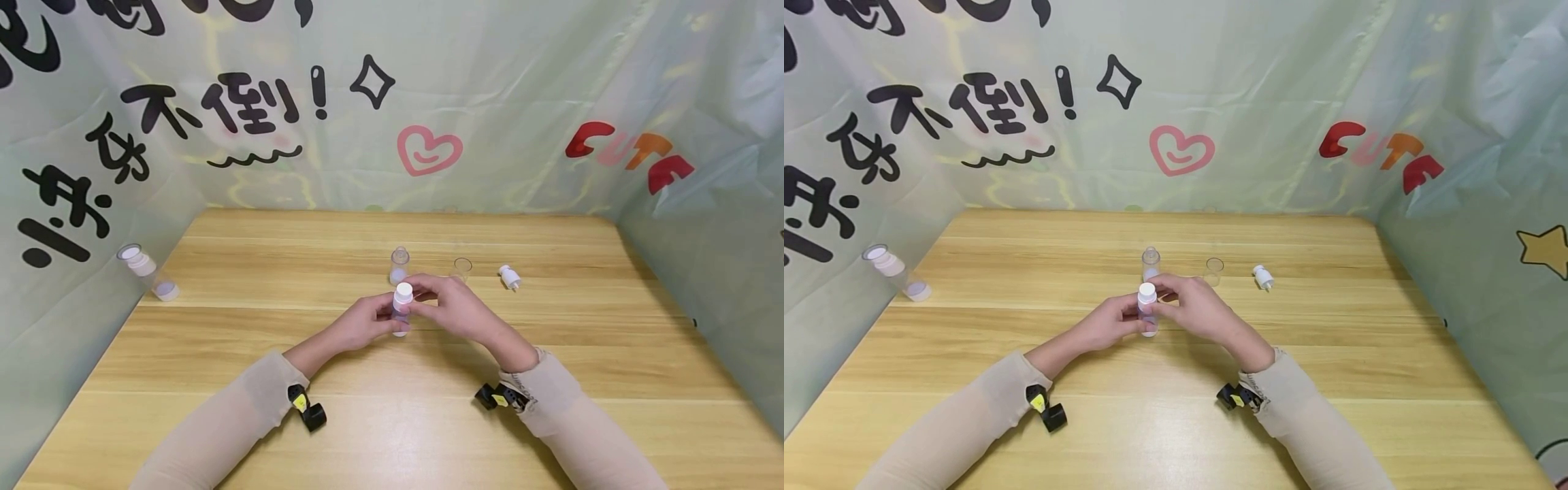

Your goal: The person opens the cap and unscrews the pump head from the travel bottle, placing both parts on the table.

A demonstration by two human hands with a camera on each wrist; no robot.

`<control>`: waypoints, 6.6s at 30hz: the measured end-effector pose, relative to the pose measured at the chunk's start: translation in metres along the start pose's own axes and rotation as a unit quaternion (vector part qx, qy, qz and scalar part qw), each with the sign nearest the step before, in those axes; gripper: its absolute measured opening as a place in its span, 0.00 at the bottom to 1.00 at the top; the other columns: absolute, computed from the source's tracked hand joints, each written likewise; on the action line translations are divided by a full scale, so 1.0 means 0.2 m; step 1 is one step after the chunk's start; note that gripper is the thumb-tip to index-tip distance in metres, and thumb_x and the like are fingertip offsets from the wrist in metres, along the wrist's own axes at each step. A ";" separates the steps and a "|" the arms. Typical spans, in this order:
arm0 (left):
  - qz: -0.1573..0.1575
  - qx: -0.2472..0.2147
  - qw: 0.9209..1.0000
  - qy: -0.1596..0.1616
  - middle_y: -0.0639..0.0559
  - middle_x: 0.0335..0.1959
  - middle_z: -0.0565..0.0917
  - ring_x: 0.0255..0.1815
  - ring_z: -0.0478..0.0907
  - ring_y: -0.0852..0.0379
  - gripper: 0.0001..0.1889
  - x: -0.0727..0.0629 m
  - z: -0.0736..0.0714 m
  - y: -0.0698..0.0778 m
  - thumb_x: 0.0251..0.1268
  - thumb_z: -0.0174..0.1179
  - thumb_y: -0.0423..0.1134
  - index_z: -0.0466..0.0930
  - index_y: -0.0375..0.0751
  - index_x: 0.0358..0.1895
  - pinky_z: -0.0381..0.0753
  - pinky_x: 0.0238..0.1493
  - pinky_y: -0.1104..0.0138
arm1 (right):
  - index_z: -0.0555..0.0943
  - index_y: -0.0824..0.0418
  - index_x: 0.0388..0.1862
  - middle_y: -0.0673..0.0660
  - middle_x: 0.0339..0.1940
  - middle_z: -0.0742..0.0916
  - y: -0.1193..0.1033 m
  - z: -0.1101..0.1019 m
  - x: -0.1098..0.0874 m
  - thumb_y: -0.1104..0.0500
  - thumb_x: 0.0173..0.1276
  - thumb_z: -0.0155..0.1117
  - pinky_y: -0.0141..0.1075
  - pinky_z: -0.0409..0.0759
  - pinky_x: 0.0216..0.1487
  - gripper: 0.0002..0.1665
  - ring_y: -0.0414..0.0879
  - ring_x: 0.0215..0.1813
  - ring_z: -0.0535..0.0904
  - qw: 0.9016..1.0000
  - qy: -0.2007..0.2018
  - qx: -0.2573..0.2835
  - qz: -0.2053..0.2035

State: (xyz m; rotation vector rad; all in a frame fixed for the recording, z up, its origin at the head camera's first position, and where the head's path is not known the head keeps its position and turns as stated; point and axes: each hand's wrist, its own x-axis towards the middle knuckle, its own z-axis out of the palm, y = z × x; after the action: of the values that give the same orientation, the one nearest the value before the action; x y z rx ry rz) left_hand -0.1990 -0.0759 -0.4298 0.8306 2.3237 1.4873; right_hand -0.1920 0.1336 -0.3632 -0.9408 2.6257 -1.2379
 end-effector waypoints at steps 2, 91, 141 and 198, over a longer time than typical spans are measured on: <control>-0.001 -0.002 1.000 0.001 0.48 0.49 0.85 0.48 0.81 0.56 0.17 0.00 0.00 0.00 0.65 0.66 0.37 0.78 0.42 0.55 0.80 0.51 0.65 | 0.81 0.57 0.57 0.50 0.49 0.87 0.00 0.00 0.00 0.53 0.65 0.70 0.46 0.82 0.52 0.23 0.44 0.49 0.83 1.000 0.003 0.003 -0.003; 0.013 -0.016 1.000 -0.002 0.52 0.50 0.84 0.50 0.80 0.59 0.16 0.00 -0.01 -0.01 0.65 0.66 0.40 0.80 0.43 0.54 0.80 0.52 0.67 | 0.82 0.59 0.54 0.50 0.46 0.87 0.00 0.05 0.00 0.56 0.68 0.67 0.50 0.81 0.50 0.17 0.45 0.49 0.82 0.999 0.028 -0.024 -0.032; 0.020 -0.001 1.000 -0.001 0.50 0.60 0.79 0.53 0.79 0.59 0.21 0.01 -0.01 -0.02 0.66 0.66 0.42 0.78 0.42 0.60 0.80 0.52 0.68 | 0.80 0.61 0.56 0.54 0.49 0.87 -0.01 0.13 0.02 0.54 0.63 0.73 0.50 0.81 0.51 0.24 0.49 0.51 0.82 0.996 0.082 0.018 -0.019; 0.015 -0.013 1.000 -0.010 0.56 0.50 0.84 0.50 0.80 0.62 0.15 0.01 -0.01 -0.02 0.66 0.65 0.41 0.79 0.45 0.54 0.80 0.52 0.68 | 0.81 0.60 0.56 0.52 0.48 0.87 0.01 0.07 0.02 0.55 0.64 0.71 0.47 0.80 0.54 0.22 0.47 0.51 0.82 0.999 0.046 -0.011 -0.012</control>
State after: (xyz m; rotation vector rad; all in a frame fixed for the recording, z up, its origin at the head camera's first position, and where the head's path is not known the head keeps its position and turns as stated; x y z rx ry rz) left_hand -0.2036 -0.0772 -0.4324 0.8739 2.2833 1.5116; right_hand -0.1905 0.1231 -0.3727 -0.9452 2.7099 -1.2903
